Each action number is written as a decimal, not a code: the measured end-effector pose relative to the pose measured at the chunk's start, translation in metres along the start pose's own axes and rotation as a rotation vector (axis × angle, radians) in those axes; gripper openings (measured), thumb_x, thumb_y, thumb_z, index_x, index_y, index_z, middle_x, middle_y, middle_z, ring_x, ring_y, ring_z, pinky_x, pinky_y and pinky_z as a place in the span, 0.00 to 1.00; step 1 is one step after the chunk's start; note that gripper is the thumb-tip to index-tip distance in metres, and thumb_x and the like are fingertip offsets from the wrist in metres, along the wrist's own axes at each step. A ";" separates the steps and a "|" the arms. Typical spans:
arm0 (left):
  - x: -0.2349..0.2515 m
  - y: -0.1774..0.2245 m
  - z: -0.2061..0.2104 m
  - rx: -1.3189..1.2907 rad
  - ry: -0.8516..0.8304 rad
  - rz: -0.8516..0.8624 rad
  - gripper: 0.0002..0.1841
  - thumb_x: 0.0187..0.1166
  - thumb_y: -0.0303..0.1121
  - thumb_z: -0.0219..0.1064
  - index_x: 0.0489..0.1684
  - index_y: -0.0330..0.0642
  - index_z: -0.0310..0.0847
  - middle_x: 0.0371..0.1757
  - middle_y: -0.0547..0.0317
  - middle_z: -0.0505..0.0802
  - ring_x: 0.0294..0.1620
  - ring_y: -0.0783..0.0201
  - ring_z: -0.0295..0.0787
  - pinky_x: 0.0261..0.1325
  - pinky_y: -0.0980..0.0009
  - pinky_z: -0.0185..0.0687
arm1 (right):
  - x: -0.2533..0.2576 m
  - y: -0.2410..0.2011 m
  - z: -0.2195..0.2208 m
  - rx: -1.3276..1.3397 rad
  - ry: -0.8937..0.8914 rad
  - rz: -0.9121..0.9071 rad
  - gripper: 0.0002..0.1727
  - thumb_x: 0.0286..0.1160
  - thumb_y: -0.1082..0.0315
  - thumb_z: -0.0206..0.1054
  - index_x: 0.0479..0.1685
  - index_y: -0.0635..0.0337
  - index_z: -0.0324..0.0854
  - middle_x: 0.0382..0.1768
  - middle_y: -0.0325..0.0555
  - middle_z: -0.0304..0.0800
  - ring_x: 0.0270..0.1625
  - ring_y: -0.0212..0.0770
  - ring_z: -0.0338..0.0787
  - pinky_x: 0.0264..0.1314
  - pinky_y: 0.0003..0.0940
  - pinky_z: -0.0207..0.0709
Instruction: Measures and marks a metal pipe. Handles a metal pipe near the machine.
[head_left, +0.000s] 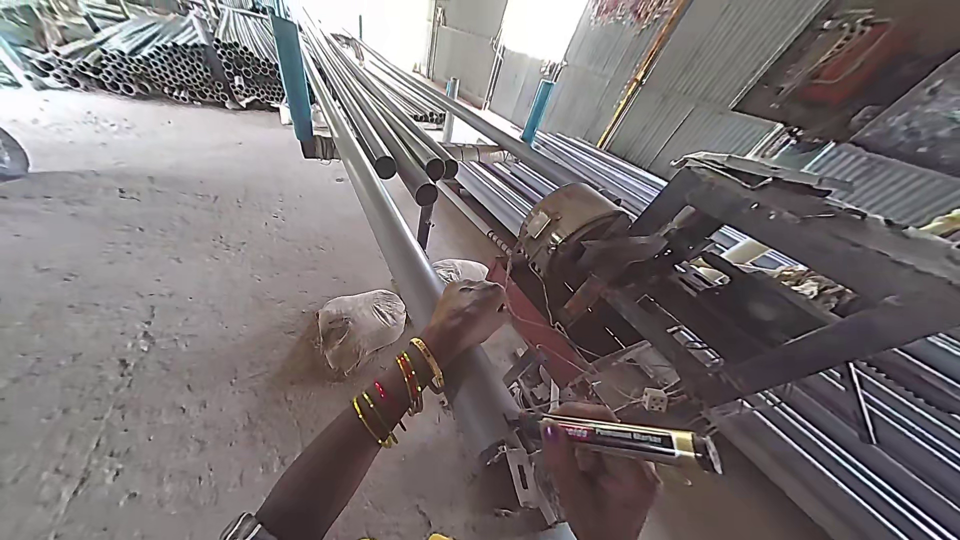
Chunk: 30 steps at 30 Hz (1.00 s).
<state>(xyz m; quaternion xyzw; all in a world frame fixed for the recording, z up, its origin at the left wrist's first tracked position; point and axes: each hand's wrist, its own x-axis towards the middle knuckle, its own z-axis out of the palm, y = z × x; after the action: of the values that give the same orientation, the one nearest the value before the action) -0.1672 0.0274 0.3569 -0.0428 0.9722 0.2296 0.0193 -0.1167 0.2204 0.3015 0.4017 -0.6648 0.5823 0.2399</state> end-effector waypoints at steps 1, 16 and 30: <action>0.000 0.000 0.000 -0.005 -0.003 -0.007 0.17 0.89 0.37 0.58 0.47 0.31 0.86 0.49 0.39 0.91 0.59 0.42 0.87 0.63 0.43 0.74 | 0.000 0.000 0.000 -0.005 0.005 0.001 0.07 0.72 0.66 0.70 0.39 0.59 0.80 0.35 0.26 0.88 0.38 0.05 0.81 0.44 0.02 0.74; 0.003 0.002 -0.001 -0.006 -0.030 -0.060 0.17 0.90 0.39 0.58 0.50 0.32 0.86 0.51 0.39 0.91 0.61 0.42 0.86 0.64 0.42 0.74 | 0.002 0.006 -0.002 0.013 0.007 0.011 0.08 0.72 0.66 0.69 0.36 0.61 0.78 0.30 0.30 0.85 0.33 0.06 0.78 0.37 0.01 0.70; 0.006 0.001 0.001 0.047 -0.030 -0.073 0.19 0.90 0.42 0.59 0.51 0.33 0.85 0.51 0.39 0.91 0.60 0.42 0.87 0.65 0.41 0.74 | 0.000 0.014 0.001 0.097 0.089 0.058 0.07 0.75 0.64 0.69 0.38 0.57 0.79 0.32 0.24 0.86 0.34 0.06 0.80 0.38 0.03 0.74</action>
<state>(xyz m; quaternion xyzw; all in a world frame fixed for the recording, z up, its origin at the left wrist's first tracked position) -0.1735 0.0284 0.3562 -0.0746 0.9747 0.2063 0.0431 -0.1276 0.2194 0.2930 0.3671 -0.6357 0.6380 0.2324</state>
